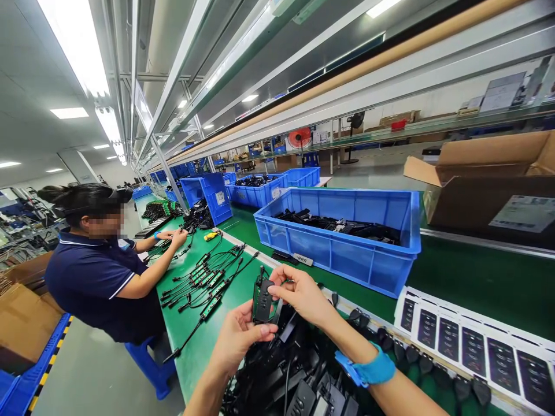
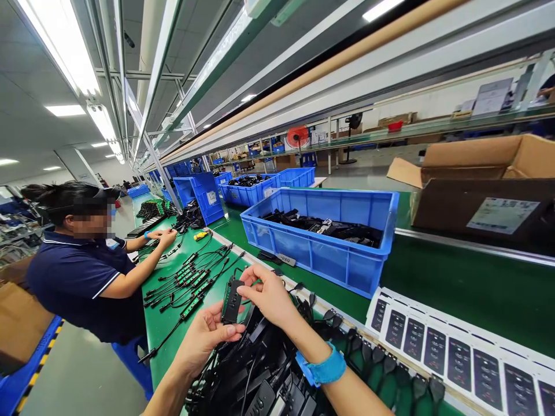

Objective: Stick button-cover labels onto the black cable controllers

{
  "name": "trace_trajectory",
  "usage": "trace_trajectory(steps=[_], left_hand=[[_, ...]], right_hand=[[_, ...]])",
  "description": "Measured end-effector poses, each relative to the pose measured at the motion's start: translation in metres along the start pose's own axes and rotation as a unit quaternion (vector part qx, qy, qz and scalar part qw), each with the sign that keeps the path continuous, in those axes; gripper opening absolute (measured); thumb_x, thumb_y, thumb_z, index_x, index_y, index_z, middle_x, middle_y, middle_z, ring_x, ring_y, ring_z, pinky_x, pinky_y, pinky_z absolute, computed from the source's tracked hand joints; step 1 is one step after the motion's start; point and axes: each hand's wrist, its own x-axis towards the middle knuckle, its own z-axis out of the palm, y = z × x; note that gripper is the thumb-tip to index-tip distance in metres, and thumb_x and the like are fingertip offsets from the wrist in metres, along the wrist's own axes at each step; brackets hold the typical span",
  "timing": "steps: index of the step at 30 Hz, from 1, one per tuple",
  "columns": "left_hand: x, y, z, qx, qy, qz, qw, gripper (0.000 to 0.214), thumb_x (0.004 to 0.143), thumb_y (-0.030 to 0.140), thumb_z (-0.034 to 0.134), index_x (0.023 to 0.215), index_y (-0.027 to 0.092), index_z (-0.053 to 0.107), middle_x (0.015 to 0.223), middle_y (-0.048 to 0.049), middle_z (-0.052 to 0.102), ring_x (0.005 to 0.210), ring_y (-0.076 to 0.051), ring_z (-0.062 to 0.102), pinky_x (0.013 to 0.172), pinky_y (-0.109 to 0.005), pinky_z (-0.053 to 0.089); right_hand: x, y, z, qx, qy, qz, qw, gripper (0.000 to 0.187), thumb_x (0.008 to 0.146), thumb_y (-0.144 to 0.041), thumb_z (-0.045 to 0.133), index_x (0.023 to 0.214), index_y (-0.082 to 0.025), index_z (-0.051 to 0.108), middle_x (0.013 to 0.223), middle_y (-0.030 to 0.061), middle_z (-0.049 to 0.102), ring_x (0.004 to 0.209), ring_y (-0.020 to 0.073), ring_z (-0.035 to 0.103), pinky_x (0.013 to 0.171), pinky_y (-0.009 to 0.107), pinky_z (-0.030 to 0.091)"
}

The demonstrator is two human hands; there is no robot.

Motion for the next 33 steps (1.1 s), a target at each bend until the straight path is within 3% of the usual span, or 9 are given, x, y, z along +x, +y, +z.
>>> trace_trajectory(steps=[5, 8, 11, 13, 17, 22, 27, 31, 33], left_hand=[[0.0, -0.002, 0.001, 0.025, 0.008, 0.013, 1.0, 0.072, 0.054, 0.034, 0.089, 0.118, 0.014, 0.064, 0.107, -0.0122, 0.069, 0.078, -0.018, 0.07, 0.072, -0.026, 0.056], [-0.001, -0.004, 0.001, 0.066, 0.018, 0.039, 0.997, 0.064, 0.066, 0.045, 0.081, 0.118, 0.012, 0.063, 0.103, -0.0127, 0.069, 0.077, -0.018, 0.069, 0.071, -0.028, 0.056], [-0.003, -0.007, 0.0, 0.13, 0.011, 0.091, 0.987, 0.051, 0.08, 0.05, 0.067, 0.116, 0.014, 0.062, 0.108, -0.013, 0.067, 0.085, -0.021, 0.069, 0.073, -0.03, 0.056], [-0.004, -0.01, 0.0, 0.187, 0.014, 0.119, 0.975, 0.046, 0.086, 0.049, 0.059, 0.117, 0.015, 0.06, 0.105, -0.0119, 0.068, 0.085, -0.021, 0.069, 0.073, -0.031, 0.057], [-0.006, -0.013, 0.0, 0.272, 0.027, 0.132, 0.953, 0.042, 0.091, 0.049, 0.049, 0.113, 0.014, 0.058, 0.086, -0.009, 0.07, 0.062, -0.016, 0.066, 0.06, -0.028, 0.056], [0.001, -0.015, -0.017, 0.291, 0.05, 0.116, 0.948, 0.048, 0.089, 0.048, 0.049, 0.126, 0.017, 0.054, 0.097, -0.0094, 0.064, 0.072, -0.018, 0.063, 0.061, -0.03, 0.057], [0.006, -0.024, -0.03, 0.469, 0.034, 0.12, 0.874, 0.059, 0.084, 0.039, 0.057, 0.139, 0.019, 0.047, 0.096, -0.0093, 0.064, 0.087, -0.024, 0.06, 0.079, -0.04, 0.054], [0.006, -0.021, -0.031, 0.545, -0.051, 0.13, 0.827, 0.047, 0.092, 0.038, 0.048, 0.138, 0.026, 0.049, 0.126, -0.0097, 0.058, 0.117, -0.024, 0.052, 0.104, -0.038, 0.041], [0.01, -0.016, -0.041, 0.59, -0.001, 0.128, 0.797, 0.044, 0.095, 0.036, 0.042, 0.137, 0.025, 0.049, 0.128, -0.0089, 0.056, 0.119, -0.02, 0.052, 0.104, -0.033, 0.04]], right_hand=[[-0.001, 0.007, 0.006, 0.004, -0.009, 0.013, 1.0, 0.026, 0.068, -0.033, 0.071, 0.081, -0.018, 0.055, 0.069, -0.004, 0.054, 0.057, 0.0133, 0.06, 0.055, 0.025, 0.044], [-0.002, 0.006, 0.007, 0.014, -0.009, 0.032, 0.999, 0.036, 0.068, -0.041, 0.073, 0.089, -0.019, 0.052, 0.075, -0.0036, 0.054, 0.058, 0.0134, 0.061, 0.052, 0.024, 0.043], [-0.003, 0.005, 0.007, 0.019, -0.068, 0.037, 0.997, 0.04, 0.079, -0.056, 0.06, 0.096, -0.02, 0.052, 0.074, -0.0017, 0.056, 0.06, 0.014, 0.058, 0.05, 0.024, 0.041], [-0.004, 0.006, 0.008, -0.028, -0.09, 0.009, 0.996, 0.041, 0.085, -0.059, 0.05, 0.088, -0.018, 0.055, 0.066, -0.0016, 0.054, 0.059, 0.0138, 0.054, 0.052, 0.024, 0.039], [-0.003, 0.011, 0.011, -0.134, -0.045, -0.053, 0.989, 0.043, 0.091, -0.055, 0.043, 0.07, -0.019, 0.051, 0.059, -0.0017, 0.051, 0.057, 0.0132, 0.049, 0.055, 0.025, 0.038], [0.013, 0.015, -0.016, -0.303, 0.002, -0.065, 0.951, 0.038, 0.098, -0.035, 0.033, 0.084, -0.018, 0.063, 0.081, 0.0045, 0.068, 0.075, 0.0168, 0.063, 0.069, 0.026, 0.046], [0.045, 0.046, -0.071, -0.42, 0.1, 0.007, 0.902, 0.023, 0.088, -0.014, 0.045, 0.086, -0.012, 0.068, 0.09, 0.0127, 0.069, 0.089, 0.0243, 0.062, 0.083, 0.035, 0.044], [0.063, 0.076, -0.085, -0.467, 0.068, 0.03, 0.881, 0.026, 0.071, -0.002, 0.06, 0.091, -0.014, 0.071, 0.102, 0.0112, 0.07, 0.102, 0.0246, 0.06, 0.088, 0.032, 0.042], [0.066, 0.083, -0.084, -0.476, 0.048, 0.031, 0.877, 0.027, 0.067, -0.002, 0.065, 0.089, -0.016, 0.072, 0.101, 0.01, 0.07, 0.103, 0.025, 0.059, 0.087, 0.031, 0.043]])
